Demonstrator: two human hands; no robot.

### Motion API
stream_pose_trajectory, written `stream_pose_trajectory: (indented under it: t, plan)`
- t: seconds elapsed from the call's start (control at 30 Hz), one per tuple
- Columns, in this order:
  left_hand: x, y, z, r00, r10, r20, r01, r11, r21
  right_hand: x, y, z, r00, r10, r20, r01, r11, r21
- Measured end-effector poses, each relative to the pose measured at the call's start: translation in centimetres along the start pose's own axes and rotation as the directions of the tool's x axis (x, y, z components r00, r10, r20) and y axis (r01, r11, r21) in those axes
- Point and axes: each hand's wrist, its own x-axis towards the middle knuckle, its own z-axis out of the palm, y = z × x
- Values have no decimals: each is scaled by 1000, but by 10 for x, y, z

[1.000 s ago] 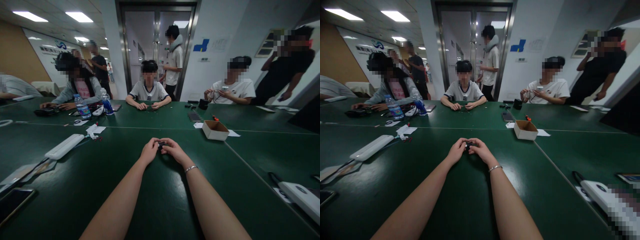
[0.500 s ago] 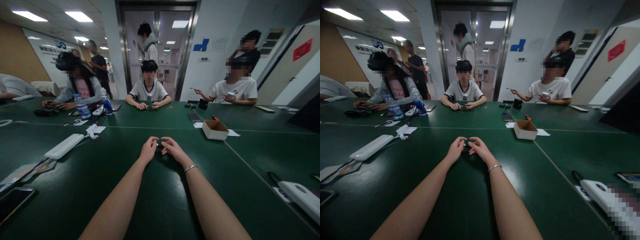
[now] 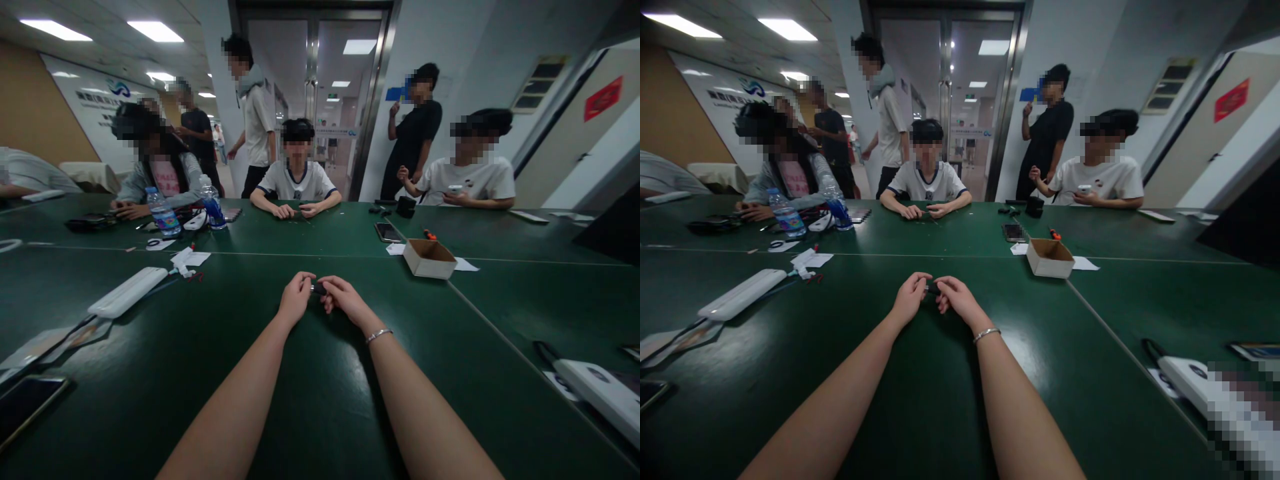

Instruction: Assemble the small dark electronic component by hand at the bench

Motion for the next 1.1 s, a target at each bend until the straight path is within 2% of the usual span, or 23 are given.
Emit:
stream_pose_trajectory:
  t: [0.13,0.27,0.47,0.6,0.77,0.93,1.1]
  plan:
    - [0,0,0,1000,6,-4,-6,1000,-8,-2,-2,-1,1000,-17,-12,17,998,55]
    - [1,-1,1,1000,12,-4,-12,1000,-23,-1,-1,0,999,24,-21,-24,1000,10]
    - [0,1,0,1000,2,9,-2,1000,-11,-1,-1,-2,1000,-14,7,13,998,69]
    - [-2,4,-1,1000,-7,3,7,1000,6,1,0,-2,1000,25,-4,-24,1000,17]
    - [-1,2,1,1000,-10,0,10,1000,-24,-1,0,-4,999,-39,5,39,998,41]
    - [0,1,0,1000,-3,3,3,1000,-18,0,1,-2,999,35,-25,-35,999,15]
    - [0,1,0,1000,-6,0,6,1000,-2,-1,1,-4,999,-41,22,41,999,16]
